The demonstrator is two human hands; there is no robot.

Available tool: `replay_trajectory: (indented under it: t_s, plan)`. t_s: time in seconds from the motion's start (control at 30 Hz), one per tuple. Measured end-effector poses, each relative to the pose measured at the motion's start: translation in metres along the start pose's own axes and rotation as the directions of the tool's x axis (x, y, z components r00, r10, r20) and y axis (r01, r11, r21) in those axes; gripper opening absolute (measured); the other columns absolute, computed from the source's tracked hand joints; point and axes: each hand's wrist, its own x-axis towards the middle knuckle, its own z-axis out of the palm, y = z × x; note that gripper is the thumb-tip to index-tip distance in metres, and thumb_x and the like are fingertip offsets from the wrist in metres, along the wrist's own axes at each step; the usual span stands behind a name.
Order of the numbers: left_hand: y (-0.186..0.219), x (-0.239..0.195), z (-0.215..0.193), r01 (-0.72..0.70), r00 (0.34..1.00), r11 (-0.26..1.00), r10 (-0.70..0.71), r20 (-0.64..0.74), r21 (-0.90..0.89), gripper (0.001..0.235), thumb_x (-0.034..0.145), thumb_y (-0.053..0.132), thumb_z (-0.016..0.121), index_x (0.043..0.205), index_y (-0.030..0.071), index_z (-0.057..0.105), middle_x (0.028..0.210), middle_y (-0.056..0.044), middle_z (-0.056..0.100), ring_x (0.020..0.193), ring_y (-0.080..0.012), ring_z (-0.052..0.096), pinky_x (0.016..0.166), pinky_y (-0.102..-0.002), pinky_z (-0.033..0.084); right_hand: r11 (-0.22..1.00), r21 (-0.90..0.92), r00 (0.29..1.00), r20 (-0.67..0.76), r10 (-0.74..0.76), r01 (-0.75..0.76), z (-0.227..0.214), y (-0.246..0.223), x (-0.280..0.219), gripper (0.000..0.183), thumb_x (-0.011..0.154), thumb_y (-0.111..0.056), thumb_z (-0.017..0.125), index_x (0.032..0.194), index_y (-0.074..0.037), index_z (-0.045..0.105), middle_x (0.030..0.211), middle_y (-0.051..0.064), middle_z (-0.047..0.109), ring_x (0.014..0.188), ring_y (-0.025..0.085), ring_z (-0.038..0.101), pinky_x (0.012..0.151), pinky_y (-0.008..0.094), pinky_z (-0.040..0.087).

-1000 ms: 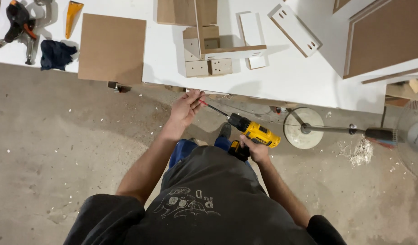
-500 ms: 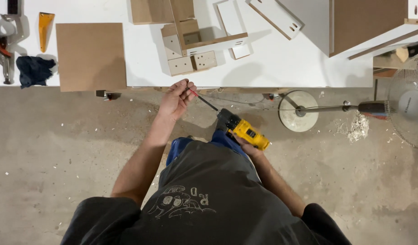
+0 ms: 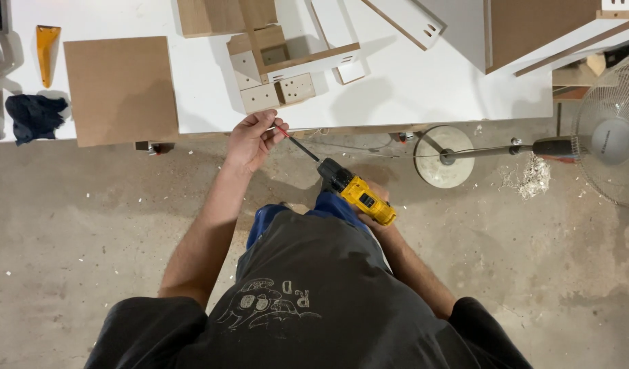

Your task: Assembling wooden drawer components by aligning panels and fastening them with a power drill and screws

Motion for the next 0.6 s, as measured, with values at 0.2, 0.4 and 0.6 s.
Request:
replay_trajectory:
  t_s: [0.2, 0.4, 0.6]
  plan:
    - [0.009, -0.003, -0.002, -0.010, 1.000, 0.966, 0.012, -0.005, 0.258, 0.020, 0.093, 0.011, 0.077, 0.105, -0.002, 0.069, 0.090, -0.021, 0.076, 0.081, -0.0298, 0.079, 0.070, -0.038, 0.070, 0.945, 0.318, 0.995, 0.074, 0.060, -0.081, -0.005, 0.002, 0.014, 0.028, 0.096, -0.015, 0.073, 0.087, -0.004, 0.048, 0.080, 0.000, 0.054, 0.069, 0.013, 0.061, 0.080, 0.028, 0.053]
    - [-0.009, 0.009, -0.004, 0.050, 0.996, 0.978, -0.035, -0.076, 0.201, 0.022, 0.090, 0.009, 0.079, 0.101, -0.005, 0.066, 0.087, -0.025, 0.074, 0.077, -0.0323, 0.079, 0.066, -0.040, 0.070, 0.807, 0.561, 0.979, 0.175, 0.100, -0.183, -0.015, 0.013, 0.037, 0.031, 0.094, -0.017, 0.074, 0.091, -0.006, 0.046, 0.084, -0.003, 0.052, 0.070, 0.011, 0.059, 0.081, 0.028, 0.052]
    - [-0.012, 0.024, 0.006, 0.080, 0.992, 0.959, -0.051, -0.112, 0.270, 0.030, 0.091, 0.014, 0.078, 0.111, -0.002, 0.063, 0.091, -0.024, 0.074, 0.082, -0.0314, 0.079, 0.071, -0.041, 0.068, -0.434, -0.865, 0.801, 0.437, -0.409, 0.251, -0.032, 0.007, 0.047, 0.035, 0.102, -0.015, 0.066, 0.134, -0.026, 0.072, 0.070, 0.000, 0.063, 0.069, 0.018, 0.069, 0.071, 0.030, 0.053]
